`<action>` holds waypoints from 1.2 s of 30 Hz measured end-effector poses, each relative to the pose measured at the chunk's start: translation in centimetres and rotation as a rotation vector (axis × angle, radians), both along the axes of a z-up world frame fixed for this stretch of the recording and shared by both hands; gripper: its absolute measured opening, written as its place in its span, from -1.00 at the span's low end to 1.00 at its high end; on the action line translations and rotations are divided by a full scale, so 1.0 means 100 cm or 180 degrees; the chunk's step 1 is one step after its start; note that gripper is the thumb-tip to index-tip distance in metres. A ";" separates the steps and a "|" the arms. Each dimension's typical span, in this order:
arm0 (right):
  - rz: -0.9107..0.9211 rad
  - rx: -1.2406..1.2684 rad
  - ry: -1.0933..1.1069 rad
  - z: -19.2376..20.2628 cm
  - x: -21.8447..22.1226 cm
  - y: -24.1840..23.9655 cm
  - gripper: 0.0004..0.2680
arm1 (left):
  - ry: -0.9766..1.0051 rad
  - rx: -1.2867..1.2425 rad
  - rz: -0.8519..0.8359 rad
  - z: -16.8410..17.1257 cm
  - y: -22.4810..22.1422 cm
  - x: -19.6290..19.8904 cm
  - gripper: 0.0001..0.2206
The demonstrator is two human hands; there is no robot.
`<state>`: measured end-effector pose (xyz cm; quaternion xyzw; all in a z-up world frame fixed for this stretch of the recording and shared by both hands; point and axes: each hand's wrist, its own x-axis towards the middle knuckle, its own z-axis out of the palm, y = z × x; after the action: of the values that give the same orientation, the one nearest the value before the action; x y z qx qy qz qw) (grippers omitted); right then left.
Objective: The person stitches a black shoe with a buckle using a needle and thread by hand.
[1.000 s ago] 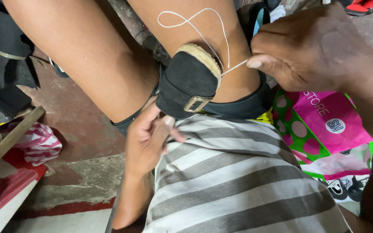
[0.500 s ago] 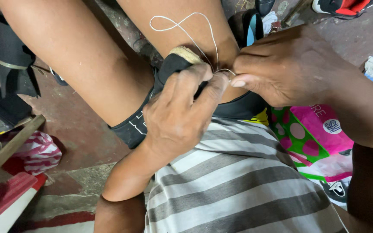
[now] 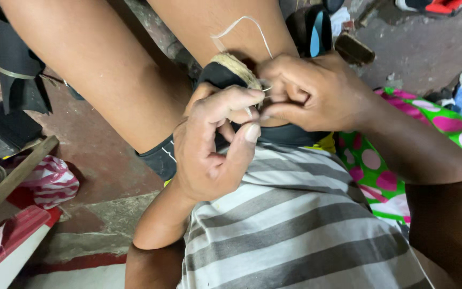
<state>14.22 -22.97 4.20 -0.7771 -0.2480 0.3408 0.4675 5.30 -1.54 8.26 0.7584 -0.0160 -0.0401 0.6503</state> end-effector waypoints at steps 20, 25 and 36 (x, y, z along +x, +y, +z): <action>0.0354 0.0200 -0.1753 0.065 0.008 0.007 -0.90 | -0.0803 0.1186 -0.0523 -0.003 -0.008 0.013 -0.29; 0.0175 -0.0711 -0.2407 0.049 0.037 -0.005 -0.95 | -0.0365 0.1186 -0.0528 0.000 -0.010 0.011 -0.21; -0.2757 0.0809 0.1341 -0.108 -0.027 -0.041 -0.86 | -0.0454 0.0725 -0.0349 -0.003 -0.007 0.010 -0.19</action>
<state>11.48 -27.04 -6.58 -0.6599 0.1579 0.2320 0.6970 6.33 -2.24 7.98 0.8262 -0.0989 -0.0231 0.5541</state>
